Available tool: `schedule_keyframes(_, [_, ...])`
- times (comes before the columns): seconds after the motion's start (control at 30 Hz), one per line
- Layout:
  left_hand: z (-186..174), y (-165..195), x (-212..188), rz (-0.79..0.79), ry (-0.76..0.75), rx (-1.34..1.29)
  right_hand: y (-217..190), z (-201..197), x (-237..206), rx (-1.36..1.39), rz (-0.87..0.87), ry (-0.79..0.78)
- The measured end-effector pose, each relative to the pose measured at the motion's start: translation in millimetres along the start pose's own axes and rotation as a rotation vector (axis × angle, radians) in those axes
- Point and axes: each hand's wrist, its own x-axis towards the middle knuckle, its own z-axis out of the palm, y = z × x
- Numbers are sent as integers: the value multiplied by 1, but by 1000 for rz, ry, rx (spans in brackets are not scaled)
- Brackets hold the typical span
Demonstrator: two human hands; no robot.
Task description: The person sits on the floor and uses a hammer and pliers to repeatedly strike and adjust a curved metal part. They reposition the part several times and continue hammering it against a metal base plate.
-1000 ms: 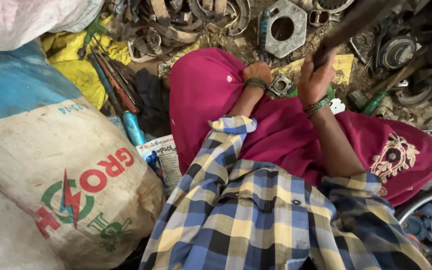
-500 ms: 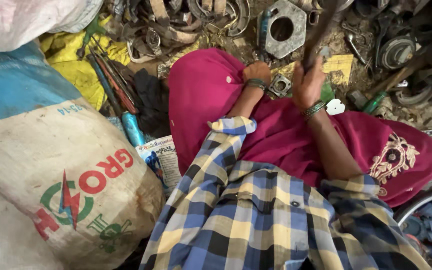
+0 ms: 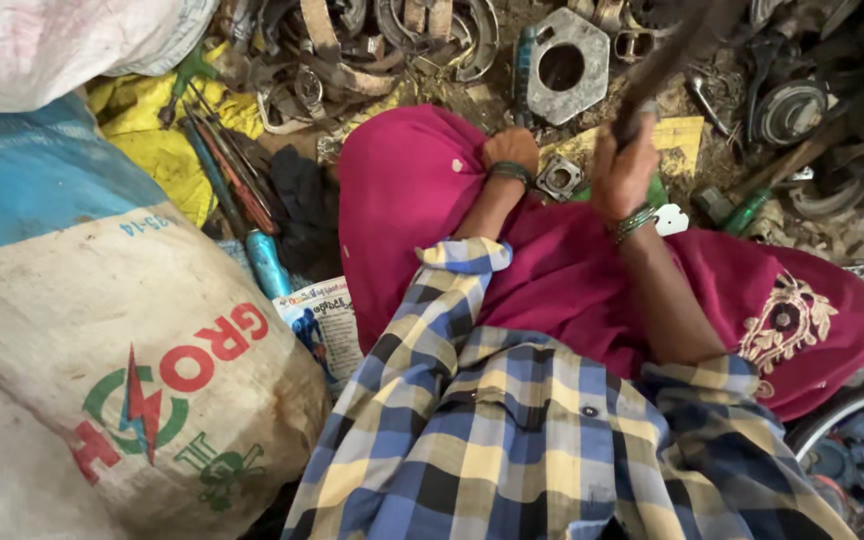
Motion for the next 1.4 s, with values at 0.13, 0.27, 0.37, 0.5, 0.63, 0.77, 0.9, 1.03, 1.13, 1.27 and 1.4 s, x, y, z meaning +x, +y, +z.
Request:
schedule_keyframes(0.13, [3, -2, 0, 20, 35, 2, 8, 0, -9, -252, 207, -290])
schedule_keyframes(0.27, [-4, -1, -5, 23, 27, -20, 13, -1, -33, -770, 167, -656])
schedule_keyframes(0.37, [-5, 1, -4, 39, 17, -7, 11, -5, -32, -604, 5, -366])
schedule_keyframes(0.5, [-1, 1, 1, 9, 46, 12, 7, -6, -13, -222, 121, -103])
schedule_keyframes(0.63, [-2, 0, 1, 24, 51, 30, 12, 3, -13, -270, 200, -189])
schedule_keyframes(0.77, [-7, 0, -3, 27, 18, -1, 14, 9, -31, -663, 179, -549])
schedule_keyframes(0.9, [-7, 2, -1, -19, -28, 3, 5, -2, -27, -426, 78, -428])
schedule_keyframes(1.03, [-5, 1, 1, 24, 84, 51, -4, -11, -8, -181, 86, -68])
schedule_keyframes(1.13, [-6, 0, 0, 35, 81, 45, 3, -7, -7, -116, 83, -55])
schedule_keyframes(1.27, [-11, 3, -1, 25, 75, 15, 14, 1, -23, -625, 139, -658])
schedule_keyframes(1.4, [-11, 3, 1, 4, 36, 19, 13, -2, -26, -575, 242, -511])
